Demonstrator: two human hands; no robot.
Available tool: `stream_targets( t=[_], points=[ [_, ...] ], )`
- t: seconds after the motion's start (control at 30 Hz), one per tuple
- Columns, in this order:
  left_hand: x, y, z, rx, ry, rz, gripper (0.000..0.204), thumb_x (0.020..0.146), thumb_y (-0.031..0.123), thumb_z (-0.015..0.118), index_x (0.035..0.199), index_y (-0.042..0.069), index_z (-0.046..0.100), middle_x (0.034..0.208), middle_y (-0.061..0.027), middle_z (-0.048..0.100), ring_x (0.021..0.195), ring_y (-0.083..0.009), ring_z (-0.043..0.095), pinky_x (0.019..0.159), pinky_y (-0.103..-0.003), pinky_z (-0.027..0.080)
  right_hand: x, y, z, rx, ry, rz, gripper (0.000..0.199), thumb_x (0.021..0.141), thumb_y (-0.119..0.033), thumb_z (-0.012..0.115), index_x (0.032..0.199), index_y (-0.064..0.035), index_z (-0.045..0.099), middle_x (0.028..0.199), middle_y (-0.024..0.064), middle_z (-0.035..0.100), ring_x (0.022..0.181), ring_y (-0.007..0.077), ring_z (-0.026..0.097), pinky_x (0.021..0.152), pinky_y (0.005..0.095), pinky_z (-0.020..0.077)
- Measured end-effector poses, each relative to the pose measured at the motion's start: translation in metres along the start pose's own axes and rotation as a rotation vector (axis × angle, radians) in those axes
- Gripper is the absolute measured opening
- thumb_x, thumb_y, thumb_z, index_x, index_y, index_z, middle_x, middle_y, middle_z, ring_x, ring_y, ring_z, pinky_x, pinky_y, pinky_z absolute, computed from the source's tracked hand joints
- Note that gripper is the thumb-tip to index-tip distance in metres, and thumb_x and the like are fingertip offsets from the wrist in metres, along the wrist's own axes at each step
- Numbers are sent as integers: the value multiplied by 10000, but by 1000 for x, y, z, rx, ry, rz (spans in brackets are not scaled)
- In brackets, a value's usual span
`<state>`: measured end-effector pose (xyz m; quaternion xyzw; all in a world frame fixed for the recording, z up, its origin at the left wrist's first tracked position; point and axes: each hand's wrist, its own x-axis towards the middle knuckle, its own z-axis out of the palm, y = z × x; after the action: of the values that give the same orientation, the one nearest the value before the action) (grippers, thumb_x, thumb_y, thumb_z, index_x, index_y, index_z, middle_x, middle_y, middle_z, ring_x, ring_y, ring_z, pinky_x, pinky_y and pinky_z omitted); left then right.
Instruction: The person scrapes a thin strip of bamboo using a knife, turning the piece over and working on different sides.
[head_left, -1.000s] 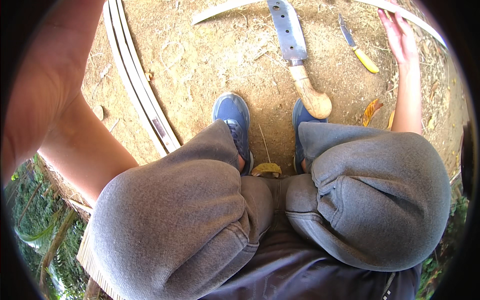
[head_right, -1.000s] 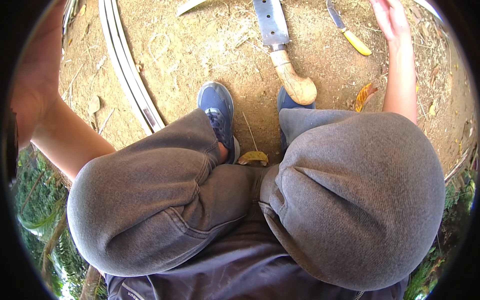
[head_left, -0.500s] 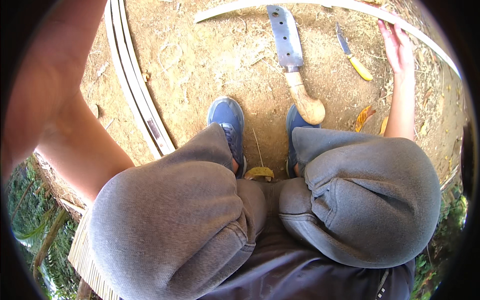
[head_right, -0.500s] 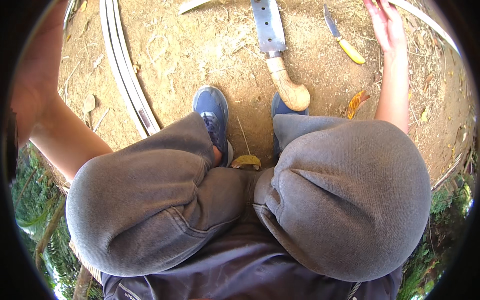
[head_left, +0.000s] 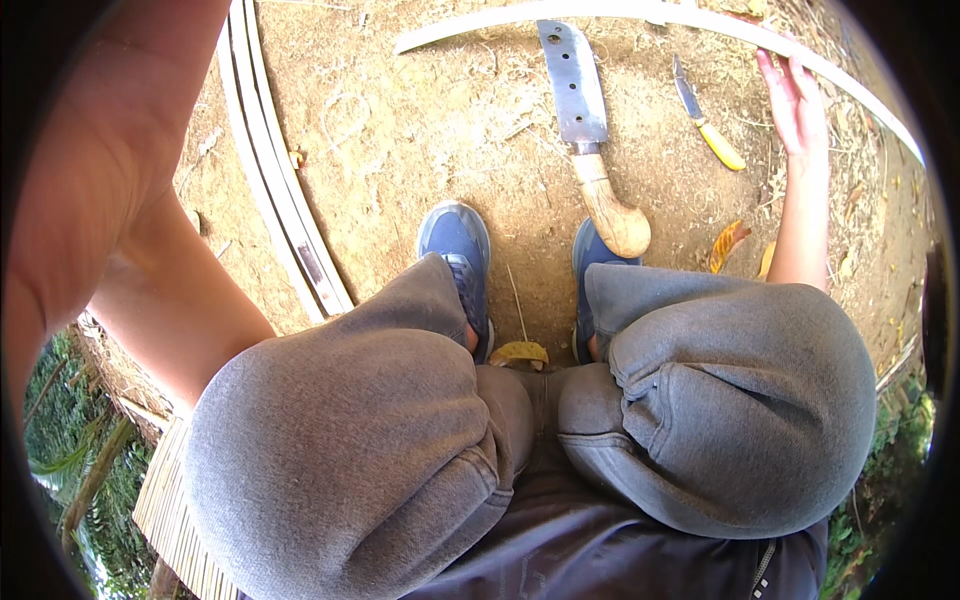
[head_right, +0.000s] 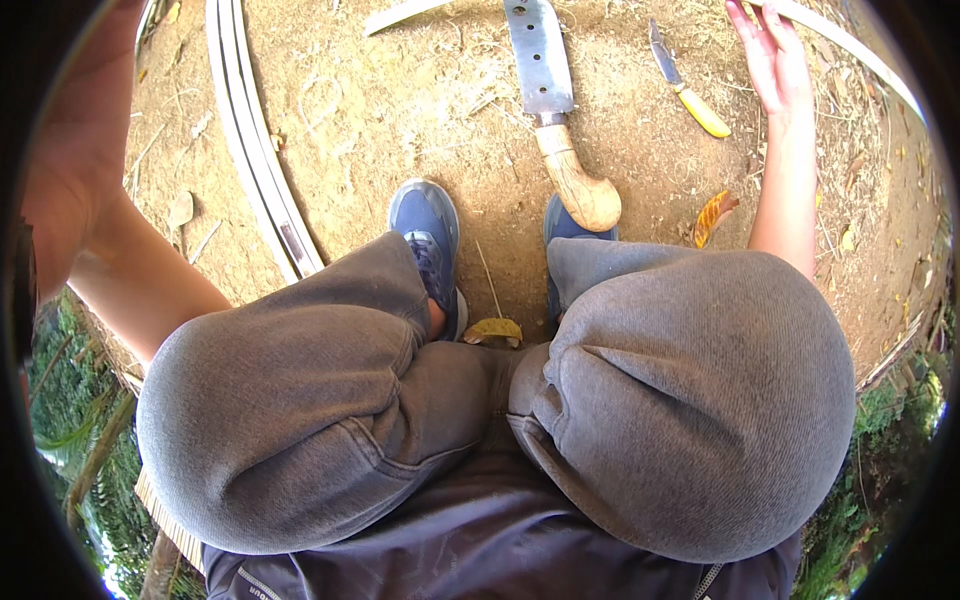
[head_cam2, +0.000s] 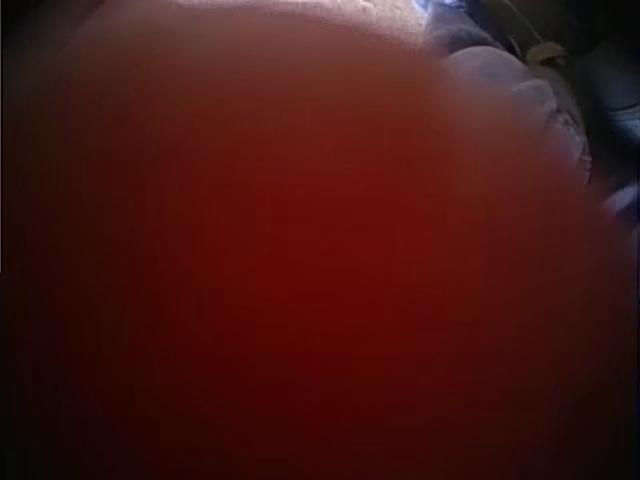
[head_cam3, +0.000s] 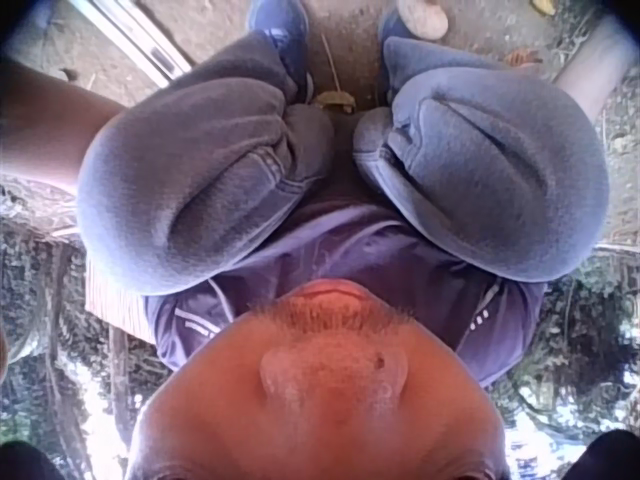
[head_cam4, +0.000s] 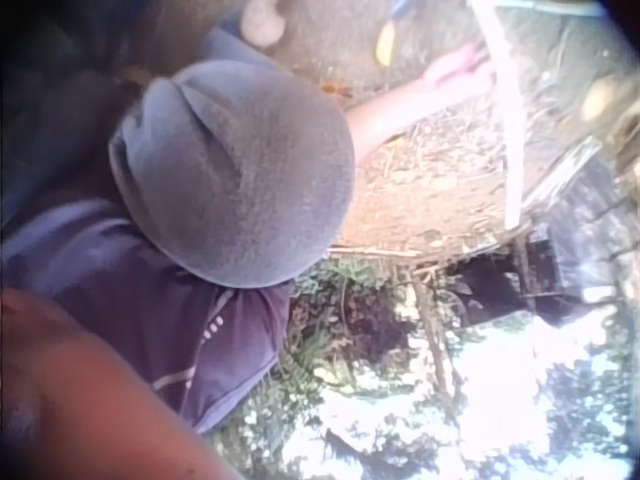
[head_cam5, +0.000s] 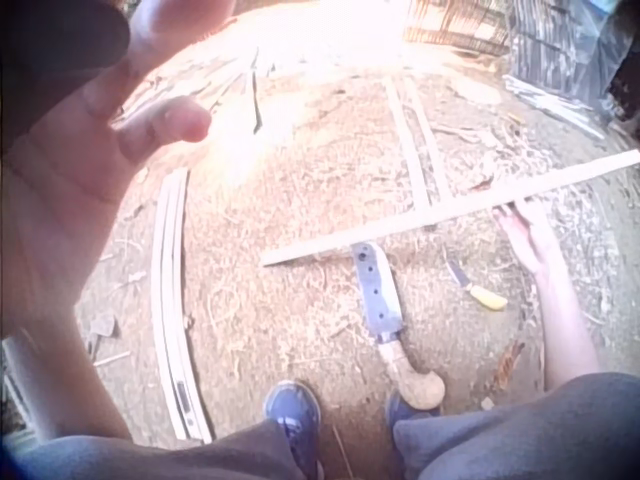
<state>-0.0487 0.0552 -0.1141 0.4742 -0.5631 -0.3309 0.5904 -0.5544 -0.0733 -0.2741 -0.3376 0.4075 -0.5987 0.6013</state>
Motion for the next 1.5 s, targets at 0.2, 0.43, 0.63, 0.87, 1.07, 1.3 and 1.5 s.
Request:
stream_targets(
  t=[0.2,0.43,0.63,0.87,1.07,1.3,1.5],
  points=[
    [1,0,4,-21,-6,11,776,882,583,620,1397,25,460,1225,-165,645,991,-212,678,861,-326,555,1,-1,-3,11,-1,-1,326,1004,-94,574,1282,77,560,1334,180,574,1322,272,503,1212,458,366],
    [2,1,11,-42,-9,19,804,873,601,624,1409,28,448,1235,-165,641,994,-209,675,857,-323,555,2,-1,-5,12,-12,5,359,1001,-109,582,1307,76,550,1362,190,565,1334,273,496,1215,447,359],
    [2,3,17,-65,-6,32,829,866,617,628,1419,30,438,1243,-164,637,997,-206,673,853,-320,554,3,-1,-5,7,-59,2,357,1000,-115,587,1300,76,555,1360,196,569,1330,271,501,1211,448,362],
    [-4,9,25,-99,-6,59,857,858,635,632,1432,32,426,1252,-163,632,1000,-202,670,849,-316,553,3,-3,-6,18,-71,5,339,999,-103,584,1287,75,563,1354,195,575,1324,272,506,1207,459,366],
    [-14,17,29,-122,10,86,882,851,650,635,1442,34,415,1261,-162,628,1003,-199,668,845,-314,553,1,-4,2,18,18,7,320,1009,-88,562,1283,76,560,1368,198,562,1343,281,491,1220,463,350],
    [-5,19,43,-150,-1,106,911,843,668,639,1454,36,403,1270,-161,624,1006,-196,665,841,-310,552,0,-9,-3,27,62,30,379,1018,-90,542,1352,84,498,1428,219,514,1392,290,443,1227,451,336],
    [11,26,37,-141,-9,116,935,835,684,643,1464,38,393,1278,-161,620,1008,-193,663,837,-307,551,-2,-9,15,-6,49,38,393,1031,-103,517,1378,77,473,1448,224,500,1388,292,449,1217,434,356]
  ],
)
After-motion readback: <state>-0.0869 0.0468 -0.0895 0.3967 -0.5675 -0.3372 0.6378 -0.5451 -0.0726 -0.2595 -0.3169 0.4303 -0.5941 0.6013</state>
